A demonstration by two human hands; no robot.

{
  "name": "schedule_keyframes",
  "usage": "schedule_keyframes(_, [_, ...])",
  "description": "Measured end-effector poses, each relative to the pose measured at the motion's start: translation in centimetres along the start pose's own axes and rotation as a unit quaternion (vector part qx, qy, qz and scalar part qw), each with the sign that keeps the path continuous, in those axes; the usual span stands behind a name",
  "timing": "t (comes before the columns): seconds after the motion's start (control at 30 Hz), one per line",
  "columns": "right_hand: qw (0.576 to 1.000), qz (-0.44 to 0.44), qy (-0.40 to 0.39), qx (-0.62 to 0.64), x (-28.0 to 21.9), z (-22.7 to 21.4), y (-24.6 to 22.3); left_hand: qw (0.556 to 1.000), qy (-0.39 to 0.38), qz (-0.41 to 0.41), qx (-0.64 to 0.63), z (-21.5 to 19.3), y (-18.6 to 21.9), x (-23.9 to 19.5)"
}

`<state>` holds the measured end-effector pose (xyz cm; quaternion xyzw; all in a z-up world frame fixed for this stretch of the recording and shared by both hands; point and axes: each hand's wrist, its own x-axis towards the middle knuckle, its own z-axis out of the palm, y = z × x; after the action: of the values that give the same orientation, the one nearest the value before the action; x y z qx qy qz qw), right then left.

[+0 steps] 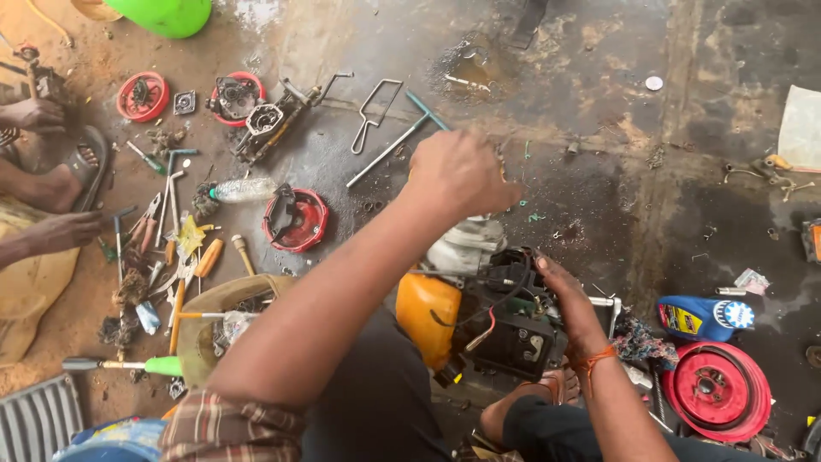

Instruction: The recorder is repairing and reassembling a small engine, likely from a handheld sprayer or trimmer, in a workshop environment.

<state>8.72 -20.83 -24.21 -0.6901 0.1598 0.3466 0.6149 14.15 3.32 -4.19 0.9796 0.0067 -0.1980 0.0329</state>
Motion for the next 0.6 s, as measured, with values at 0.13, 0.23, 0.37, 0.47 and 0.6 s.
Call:
schedule_keyframes(0.13, [0.998, -0.053, -0.035, -0.020, -0.8, 0.2, -1.5, 0.992, 0.064, -0.047, -0.102, 0.1, -0.2, -0.6])
schedule_keyframes(0.23, [0.996, -0.064, -0.037, -0.055, -0.5, -0.1, -1.4, 0.990, 0.074, -0.053, -0.110, 0.7, -0.3, -1.1])
schedule_keyframes(0.37, [0.991, -0.128, 0.013, -0.039, 2.7, -2.3, 1.2, 0.972, 0.195, -0.045, -0.120, 2.1, -0.8, -0.8])
schedule_keyframes(0.47, [0.991, -0.094, 0.084, -0.037, -4.7, -1.0, -5.5, 0.972, 0.196, -0.029, -0.122, 2.3, -1.1, -0.8])
schedule_keyframes(0.6, [0.985, -0.153, 0.066, -0.048, -9.7, -1.8, -6.9, 0.960, 0.255, -0.010, -0.116, 2.2, -1.2, -0.5])
